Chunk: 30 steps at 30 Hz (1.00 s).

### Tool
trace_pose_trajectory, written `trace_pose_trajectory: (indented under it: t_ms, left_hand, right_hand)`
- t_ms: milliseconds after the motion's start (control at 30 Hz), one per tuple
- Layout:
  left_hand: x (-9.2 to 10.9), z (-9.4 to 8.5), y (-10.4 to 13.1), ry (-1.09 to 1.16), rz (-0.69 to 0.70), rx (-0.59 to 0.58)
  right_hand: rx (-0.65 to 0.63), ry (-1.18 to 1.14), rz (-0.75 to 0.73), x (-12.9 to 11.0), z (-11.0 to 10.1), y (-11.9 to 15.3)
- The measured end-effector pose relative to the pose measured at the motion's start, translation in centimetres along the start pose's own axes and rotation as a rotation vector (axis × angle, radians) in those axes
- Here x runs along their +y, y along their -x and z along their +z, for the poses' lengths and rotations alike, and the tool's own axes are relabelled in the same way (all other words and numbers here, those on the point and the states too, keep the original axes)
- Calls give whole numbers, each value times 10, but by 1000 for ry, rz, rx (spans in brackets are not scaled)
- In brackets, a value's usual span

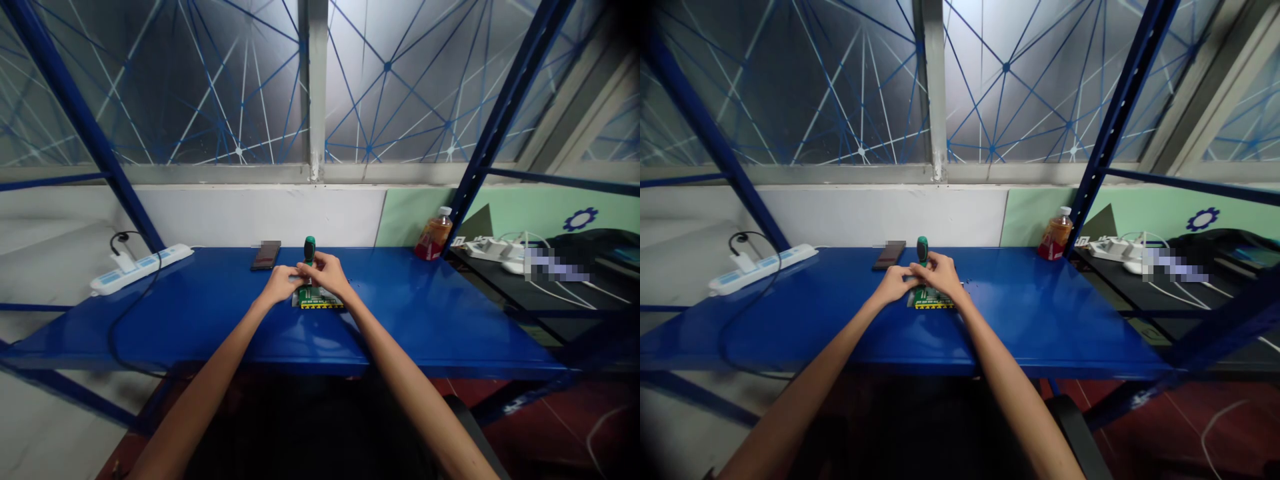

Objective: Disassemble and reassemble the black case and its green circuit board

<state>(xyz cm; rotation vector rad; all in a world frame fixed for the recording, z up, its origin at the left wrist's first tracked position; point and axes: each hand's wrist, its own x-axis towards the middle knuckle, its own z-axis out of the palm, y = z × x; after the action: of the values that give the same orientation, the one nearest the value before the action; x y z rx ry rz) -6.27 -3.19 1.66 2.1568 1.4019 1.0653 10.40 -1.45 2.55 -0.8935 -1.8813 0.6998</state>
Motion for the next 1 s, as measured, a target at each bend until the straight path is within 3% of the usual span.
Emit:
trace_pose_trajectory:
  t_ms: [400,733,1000]
  left_hand:
    - [-6,1,-1,-27,51,19]
    - [-13,1,-1,-58,67,11]
    - [-13,5,0,-133,87,50]
  right_hand:
    - [-18,-1,1,1,2,0]
    - [-115,-70,4,-3,-1,0]
    - [-95,16,14,-1,-2,-1]
